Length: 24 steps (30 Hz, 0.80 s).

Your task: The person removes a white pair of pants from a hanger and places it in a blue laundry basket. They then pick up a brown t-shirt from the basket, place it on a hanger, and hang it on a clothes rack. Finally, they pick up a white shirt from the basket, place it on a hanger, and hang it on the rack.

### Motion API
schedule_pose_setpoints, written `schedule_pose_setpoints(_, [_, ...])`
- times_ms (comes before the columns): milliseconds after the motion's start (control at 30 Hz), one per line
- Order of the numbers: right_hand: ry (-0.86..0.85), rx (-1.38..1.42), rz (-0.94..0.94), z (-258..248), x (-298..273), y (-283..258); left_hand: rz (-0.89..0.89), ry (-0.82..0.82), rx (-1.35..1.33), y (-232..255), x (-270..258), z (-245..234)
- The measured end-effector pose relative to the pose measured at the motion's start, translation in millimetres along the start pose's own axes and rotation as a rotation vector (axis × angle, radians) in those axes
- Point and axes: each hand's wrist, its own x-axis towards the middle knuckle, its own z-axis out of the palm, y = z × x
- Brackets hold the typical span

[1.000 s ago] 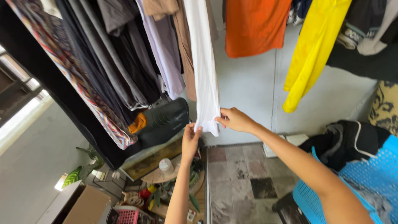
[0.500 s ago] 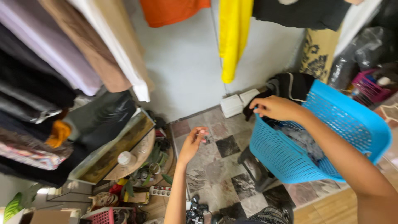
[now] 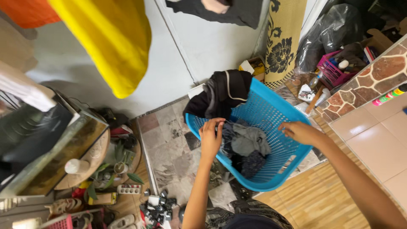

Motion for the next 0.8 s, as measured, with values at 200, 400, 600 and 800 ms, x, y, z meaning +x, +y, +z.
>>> schedule_pose_setpoints(200, [-0.100, -0.068, -0.130, 20, 18, 40, -0.025, 0.116, 0.467, 13, -16, 41])
schedule_pose_setpoints(400, [-0.154, -0.074, -0.350, 72, 60, 67, -0.071, 0.167, 0.397, 7, -30, 35])
schedule_pose_setpoints(600, [-0.202, -0.117, -0.291, 87, 80, 79, -0.068, 0.177, 0.358, 9, -50, 39])
schedule_pose_setpoints(800, [-0.285, -0.185, -0.319, 69, 86, 55, -0.025, 0.196, 0.411, -6, -54, 46])
